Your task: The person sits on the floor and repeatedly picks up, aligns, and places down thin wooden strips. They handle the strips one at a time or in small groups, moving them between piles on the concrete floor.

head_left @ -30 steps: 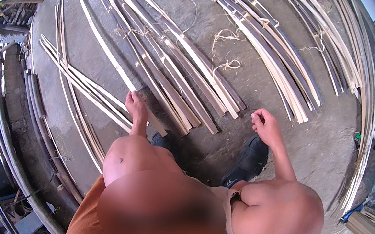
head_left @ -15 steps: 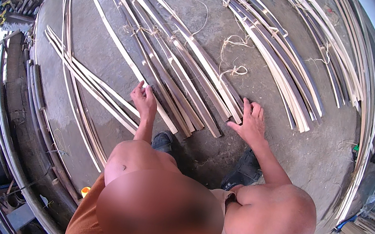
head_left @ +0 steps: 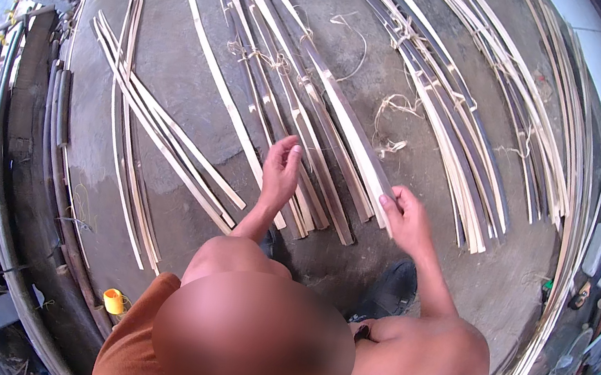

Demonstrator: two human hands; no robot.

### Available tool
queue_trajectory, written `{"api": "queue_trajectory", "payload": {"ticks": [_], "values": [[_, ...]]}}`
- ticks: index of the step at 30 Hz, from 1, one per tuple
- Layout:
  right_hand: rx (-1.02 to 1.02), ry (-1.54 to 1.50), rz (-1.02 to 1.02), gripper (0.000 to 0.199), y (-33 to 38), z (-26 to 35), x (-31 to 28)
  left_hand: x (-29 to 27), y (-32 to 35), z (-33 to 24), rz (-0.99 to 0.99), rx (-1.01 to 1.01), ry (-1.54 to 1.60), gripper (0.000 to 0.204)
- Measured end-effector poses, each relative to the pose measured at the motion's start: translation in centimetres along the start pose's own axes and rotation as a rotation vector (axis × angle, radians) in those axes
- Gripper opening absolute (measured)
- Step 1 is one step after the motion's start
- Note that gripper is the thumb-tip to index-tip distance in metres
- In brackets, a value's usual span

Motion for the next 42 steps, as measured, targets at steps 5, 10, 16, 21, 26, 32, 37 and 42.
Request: {"api": "queue_trajectory", "payload": {"ticks": [5, 10, 16, 21, 26, 32, 37, 42], "values": [[-0.104, -0.101, 0.02, 0.02, 1.8, 0.3, 4.4, 2.5, 1.1, -2.9, 0.336, -0.243, 0.279, 0.056], [0.001, -0.113, 0.193, 0.025, 2.4, -1.1, 7.6, 3.2, 1.7, -2.1, 0.424, -0.561, 0.686, 0.064], [0.01, -0.073, 0.259, 0.029, 2.1, -1.3, 7.8, 2.6, 1.5, -2.6, 0.466, -0.466, 0.638, 0.031], [0.203, -0.332, 0.305, 0.033, 2.0, -2.0, 7.0, 2.5, 1.2, -4.2, 0.453, -0.516, 0.62, 0.031], [0.313, -0.507, 0.344, 0.034, 1.9, -2.0, 7.0, 2.2, 0.8, -4.8, 0.46, -0.442, 0.588, 0.032], [0.239, -0.45, 0.335, 0.032, 2.2, -0.7, 7.0, 2.2, 0.7, -5.4, 0.46, -0.402, 0.538, 0.033], [-0.012, 0.008, 0.333, 0.031, 3.3, 0.2, 8.1, 1.3, 1.7, -4.3, 0.392, -0.465, 0.529, 0.033], [-0.044, 0.143, 0.486, 0.04, 4.7, -1.1, 11.4, -1.1, 3.5, -1.2, 0.398, -0.514, 0.533, 0.032]]}}
Point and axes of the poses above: each hand's wrist, its own y-axis away from the middle knuckle, its own x-axis out of the palm, z = x × y, the point moved 6 cm from there along -y, towards the middle knuckle, and after that the axes turned 13 degrees about -y, right-handed, at the moved point
